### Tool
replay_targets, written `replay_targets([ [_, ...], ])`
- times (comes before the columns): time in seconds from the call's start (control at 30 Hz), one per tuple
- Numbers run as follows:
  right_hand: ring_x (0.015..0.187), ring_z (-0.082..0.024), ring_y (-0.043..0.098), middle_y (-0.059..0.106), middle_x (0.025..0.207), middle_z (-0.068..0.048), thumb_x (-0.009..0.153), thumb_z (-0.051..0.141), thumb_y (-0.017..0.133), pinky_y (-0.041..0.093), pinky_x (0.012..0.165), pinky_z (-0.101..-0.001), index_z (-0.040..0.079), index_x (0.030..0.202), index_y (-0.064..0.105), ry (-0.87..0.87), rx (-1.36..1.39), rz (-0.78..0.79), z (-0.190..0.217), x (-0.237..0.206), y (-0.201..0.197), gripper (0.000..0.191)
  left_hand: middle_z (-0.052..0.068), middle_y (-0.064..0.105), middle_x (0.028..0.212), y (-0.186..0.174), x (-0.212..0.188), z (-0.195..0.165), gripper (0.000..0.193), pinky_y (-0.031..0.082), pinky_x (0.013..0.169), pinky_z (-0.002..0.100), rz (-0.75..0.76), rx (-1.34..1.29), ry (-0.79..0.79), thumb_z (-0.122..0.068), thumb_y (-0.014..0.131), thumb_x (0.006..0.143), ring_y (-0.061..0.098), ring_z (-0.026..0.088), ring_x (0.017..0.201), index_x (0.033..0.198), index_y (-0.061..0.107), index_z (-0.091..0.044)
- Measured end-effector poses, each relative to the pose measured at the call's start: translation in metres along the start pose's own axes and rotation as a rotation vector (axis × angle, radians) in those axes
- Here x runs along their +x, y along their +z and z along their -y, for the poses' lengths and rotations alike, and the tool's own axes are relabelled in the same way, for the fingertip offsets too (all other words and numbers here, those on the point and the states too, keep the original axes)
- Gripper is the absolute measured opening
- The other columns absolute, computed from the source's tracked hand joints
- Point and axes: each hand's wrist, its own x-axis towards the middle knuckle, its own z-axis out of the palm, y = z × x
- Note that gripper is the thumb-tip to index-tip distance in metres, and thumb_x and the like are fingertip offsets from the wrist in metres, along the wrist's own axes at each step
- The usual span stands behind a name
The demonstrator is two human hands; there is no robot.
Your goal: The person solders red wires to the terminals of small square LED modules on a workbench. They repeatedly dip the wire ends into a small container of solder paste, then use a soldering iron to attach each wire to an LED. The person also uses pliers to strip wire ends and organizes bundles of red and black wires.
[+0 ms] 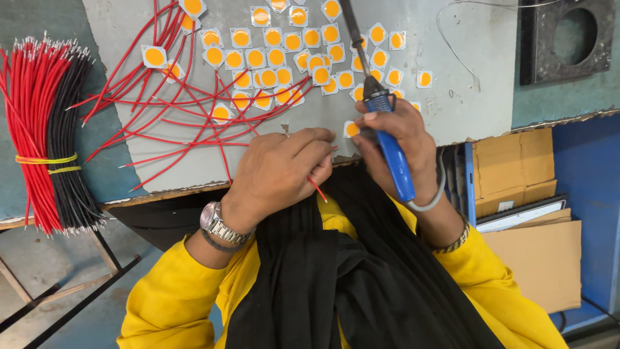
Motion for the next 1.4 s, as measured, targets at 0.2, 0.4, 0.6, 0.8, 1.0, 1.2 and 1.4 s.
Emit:
replay_targets([
  [0.2,0.114,-0.031,0.070,0.071,0.124,-0.016,0.089,-0.012,0.081,0.055,0.100,-0.0376,0.011,0.128,0.051,-0.030,0.039,0.035,0.002,0.003,0.003,0.055,0.001,0.073,0.118,0.003,0.000,0.002,0.016,0.047,0.055,0.037,0.082,0.093,0.021,-0.012,0.072,0.084,0.059,0.022,0.058,0.093,0.061,-0.006],
  [0.4,0.110,-0.029,0.074,0.071,0.125,-0.017,0.095,-0.010,0.077,0.054,0.102,-0.0376,0.005,0.130,0.053,0.006,0.103,0.001,0.003,-0.001,0.001,0.045,0.001,0.072,0.120,0.005,0.000,0.003,0.018,0.047,0.056,0.038,0.099,0.134,0.039,-0.014,0.072,0.085,0.059,0.023,0.060,0.096,0.062,-0.005],
  [0.6,0.099,-0.025,0.075,0.060,0.133,-0.024,0.104,0.011,0.069,0.065,0.086,-0.0361,-0.001,0.123,0.055,0.088,0.350,-0.271,-0.005,-0.019,-0.026,0.026,0.000,0.071,0.117,0.006,0.000,0.005,0.016,0.046,0.055,0.038,0.082,0.147,0.044,-0.013,0.072,0.085,0.057,0.024,0.058,0.096,0.063,-0.004],
  [0.8,0.056,-0.023,0.060,0.066,0.088,-0.020,0.098,0.019,0.072,0.051,0.050,-0.0316,-0.008,0.105,0.053,0.031,0.387,-0.563,-0.027,-0.032,-0.068,0.034,0.000,0.071,0.116,0.006,0.001,0.005,0.015,0.046,0.056,0.038,0.074,0.105,0.031,-0.013,0.072,0.086,0.057,0.025,0.058,0.093,0.063,-0.004],
  [1.0,0.051,-0.020,0.057,0.062,0.073,-0.019,0.090,0.010,0.072,0.047,0.050,-0.0286,-0.009,0.092,0.059,0.081,0.401,-0.431,-0.034,-0.044,-0.078,0.024,0.001,0.071,0.117,0.006,0.001,0.007,0.014,0.046,0.056,0.039,0.086,0.083,0.020,-0.013,0.072,0.085,0.058,0.027,0.059,0.090,0.062,-0.004],
  [1.2,0.057,-0.023,0.059,0.065,0.076,-0.020,0.093,0.013,0.074,0.049,0.059,-0.0277,-0.012,0.088,0.062,0.156,0.406,-0.377,-0.023,-0.042,-0.070,0.028,0.001,0.071,0.117,0.005,0.002,0.006,0.015,0.047,0.056,0.040,0.101,0.090,0.017,-0.013,0.072,0.083,0.058,0.028,0.059,0.088,0.061,-0.005],
  [1.4,0.055,-0.022,0.060,0.065,0.078,-0.017,0.090,0.015,0.074,0.052,0.055,-0.0286,-0.008,0.089,0.061,0.123,0.380,-0.457,-0.020,-0.027,-0.070,0.026,0.001,0.071,0.117,0.004,0.003,0.005,0.014,0.047,0.056,0.039,0.098,0.080,0.014,-0.013,0.072,0.084,0.059,0.028,0.060,0.090,0.062,-0.005],
])
